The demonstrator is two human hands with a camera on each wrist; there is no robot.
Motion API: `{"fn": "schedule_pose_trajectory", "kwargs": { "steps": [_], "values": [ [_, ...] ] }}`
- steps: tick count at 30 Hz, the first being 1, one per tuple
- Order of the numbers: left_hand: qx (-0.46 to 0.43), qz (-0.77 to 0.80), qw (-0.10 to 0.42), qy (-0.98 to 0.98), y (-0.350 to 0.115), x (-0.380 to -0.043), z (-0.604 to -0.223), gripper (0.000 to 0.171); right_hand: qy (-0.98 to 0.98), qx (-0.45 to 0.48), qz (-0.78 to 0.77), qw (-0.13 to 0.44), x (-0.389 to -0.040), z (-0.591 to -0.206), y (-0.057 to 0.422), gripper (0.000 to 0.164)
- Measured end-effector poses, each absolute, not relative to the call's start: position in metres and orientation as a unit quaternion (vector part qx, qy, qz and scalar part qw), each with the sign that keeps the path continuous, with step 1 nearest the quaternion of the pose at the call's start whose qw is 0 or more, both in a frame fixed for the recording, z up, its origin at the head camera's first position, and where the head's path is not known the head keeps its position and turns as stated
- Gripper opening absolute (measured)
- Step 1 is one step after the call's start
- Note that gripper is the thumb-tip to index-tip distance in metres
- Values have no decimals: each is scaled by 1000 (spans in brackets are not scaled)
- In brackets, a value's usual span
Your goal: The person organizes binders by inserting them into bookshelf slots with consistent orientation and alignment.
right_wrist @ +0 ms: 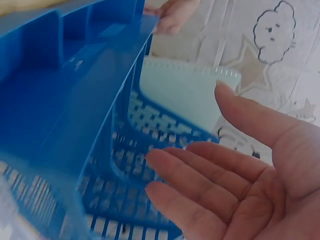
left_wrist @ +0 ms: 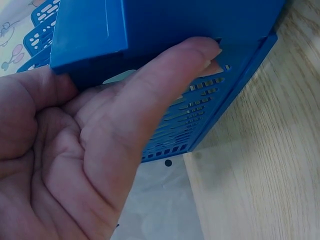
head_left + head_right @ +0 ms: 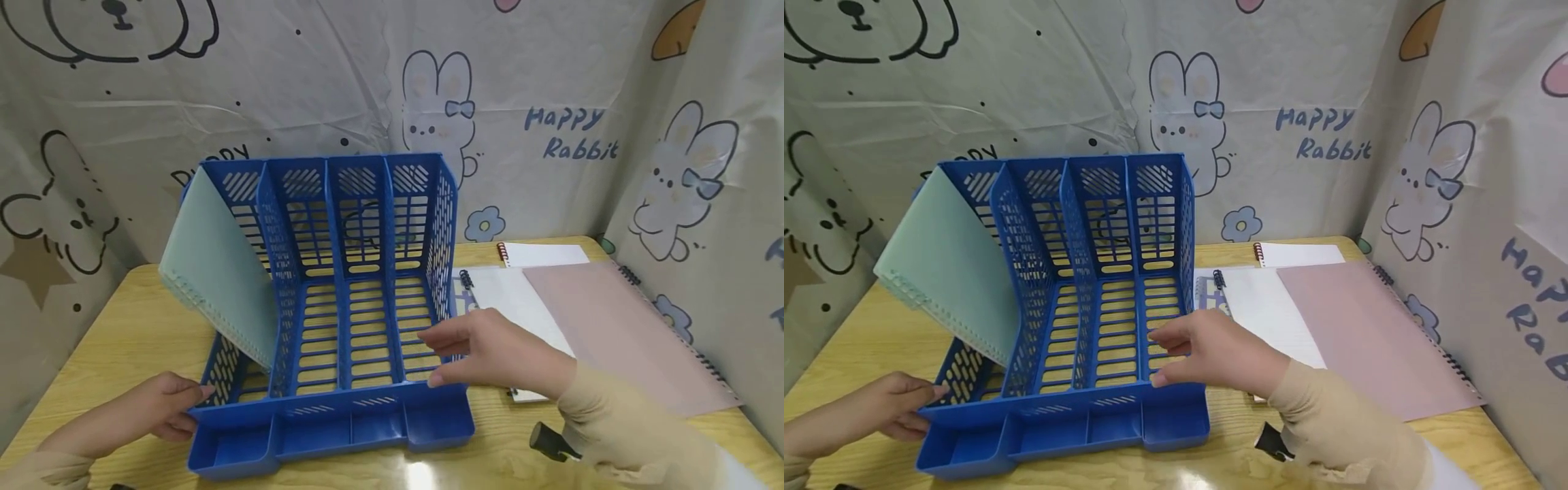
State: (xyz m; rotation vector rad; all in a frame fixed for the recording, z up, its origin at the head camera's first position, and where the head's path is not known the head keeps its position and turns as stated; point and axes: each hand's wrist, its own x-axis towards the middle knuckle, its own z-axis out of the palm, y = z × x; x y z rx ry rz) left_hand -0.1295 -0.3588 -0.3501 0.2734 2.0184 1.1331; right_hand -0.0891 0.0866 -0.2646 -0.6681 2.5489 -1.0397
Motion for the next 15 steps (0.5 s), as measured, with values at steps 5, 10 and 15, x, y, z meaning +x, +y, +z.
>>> {"fn": "schedule_pose_trajectory", "kwargs": {
  "steps": [5, 10, 15],
  "values": [
    [105, 441, 396, 799, -361, -127, -345, 39, 888, -211, -377, 156, -91, -269, 115, 57],
    [95, 432, 391, 807, -363, -126, -344, 39, 900, -182, -376, 126, -95, -279, 140, 52],
    [107, 443, 393, 799, -362, -125, -345, 40, 905, -143, -380, 126, -100, -287, 168, 51]
  ]
}}
